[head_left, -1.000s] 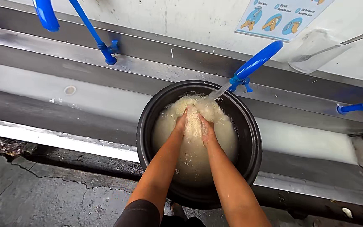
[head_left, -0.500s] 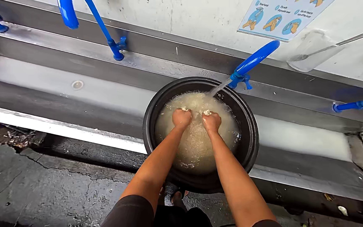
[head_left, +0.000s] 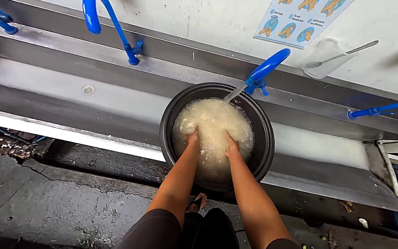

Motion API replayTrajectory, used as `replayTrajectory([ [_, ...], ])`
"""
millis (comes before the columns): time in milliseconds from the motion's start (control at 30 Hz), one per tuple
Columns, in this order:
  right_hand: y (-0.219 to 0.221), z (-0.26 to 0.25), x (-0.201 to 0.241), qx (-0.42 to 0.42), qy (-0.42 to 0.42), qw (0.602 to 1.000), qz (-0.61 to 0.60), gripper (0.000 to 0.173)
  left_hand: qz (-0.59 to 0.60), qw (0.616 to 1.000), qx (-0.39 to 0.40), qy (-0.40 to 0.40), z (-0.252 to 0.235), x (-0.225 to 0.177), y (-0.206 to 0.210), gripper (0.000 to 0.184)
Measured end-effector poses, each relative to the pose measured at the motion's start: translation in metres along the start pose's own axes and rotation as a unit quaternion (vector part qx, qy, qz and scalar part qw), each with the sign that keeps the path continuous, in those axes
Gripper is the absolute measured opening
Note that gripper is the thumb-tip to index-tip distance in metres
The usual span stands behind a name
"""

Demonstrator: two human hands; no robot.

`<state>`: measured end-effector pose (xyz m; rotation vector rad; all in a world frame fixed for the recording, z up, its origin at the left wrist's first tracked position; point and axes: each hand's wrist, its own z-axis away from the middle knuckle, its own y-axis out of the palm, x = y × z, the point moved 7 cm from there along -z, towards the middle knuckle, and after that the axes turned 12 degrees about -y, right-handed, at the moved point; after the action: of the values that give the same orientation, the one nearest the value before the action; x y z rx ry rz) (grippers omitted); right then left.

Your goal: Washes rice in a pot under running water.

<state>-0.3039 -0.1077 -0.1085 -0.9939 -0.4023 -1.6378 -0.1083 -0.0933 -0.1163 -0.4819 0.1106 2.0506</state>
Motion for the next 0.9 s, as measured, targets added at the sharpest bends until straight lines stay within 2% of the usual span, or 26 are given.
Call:
replayTrajectory([
  [67,0.019,0.014,0.005,0.050,-0.010,0.998,-0.028,0.079,0.021,0.997,0.074,-0.011,0.014,0.004,0.016,0.084],
  [133,0.036,0.024,0.014,0.094,-0.043,0.994,-0.044,0.063,0.014,0.993,0.119,0.000,0.028,0.003,0.029,0.068],
  [200,0.046,0.031,0.027,0.137,-0.089,0.986,-0.041,0.057,-0.009,0.988,0.156,0.019,0.030,-0.001,0.036,0.050],
  [267,0.048,0.037,0.041,0.149,-0.120,0.981,-0.032,0.052,-0.007,0.986,0.159,0.044,0.029,-0.007,0.036,0.040],
  [400,0.050,0.033,0.061,0.129,-0.149,0.980,0.005,0.051,-0.017,0.990,0.100,0.102,0.038,-0.019,0.036,0.042],
  [533,0.048,0.026,0.085,0.084,-0.188,0.969,0.138,0.062,-0.125,0.978,0.038,0.165,0.057,-0.046,0.032,0.055],
  [600,0.036,0.020,0.100,0.041,-0.197,0.943,0.264,0.057,-0.210,0.958,-0.007,0.196,0.060,-0.064,0.019,0.058],
  [667,0.017,0.005,0.102,0.005,-0.208,0.915,0.345,0.047,-0.242,0.941,-0.057,0.231,0.055,-0.077,0.003,0.060],
  [733,-0.007,-0.020,0.087,-0.013,-0.203,0.896,0.395,0.063,-0.269,0.931,-0.098,0.226,0.041,-0.079,-0.014,0.068],
  [767,-0.020,-0.030,0.075,-0.018,-0.179,0.897,0.403,0.072,-0.275,0.933,-0.110,0.203,0.035,-0.075,-0.022,0.071],
  [800,-0.031,-0.034,0.061,-0.019,-0.147,0.915,0.375,0.077,-0.267,0.940,-0.118,0.178,0.031,-0.068,-0.029,0.072],
  [833,-0.040,-0.032,0.045,-0.025,-0.110,0.945,0.308,0.074,-0.243,0.950,-0.121,0.154,0.028,-0.059,-0.035,0.071],
  [900,-0.046,-0.013,0.013,-0.045,-0.025,0.988,0.147,0.056,-0.160,0.975,-0.118,0.097,0.026,-0.035,-0.039,0.069],
])
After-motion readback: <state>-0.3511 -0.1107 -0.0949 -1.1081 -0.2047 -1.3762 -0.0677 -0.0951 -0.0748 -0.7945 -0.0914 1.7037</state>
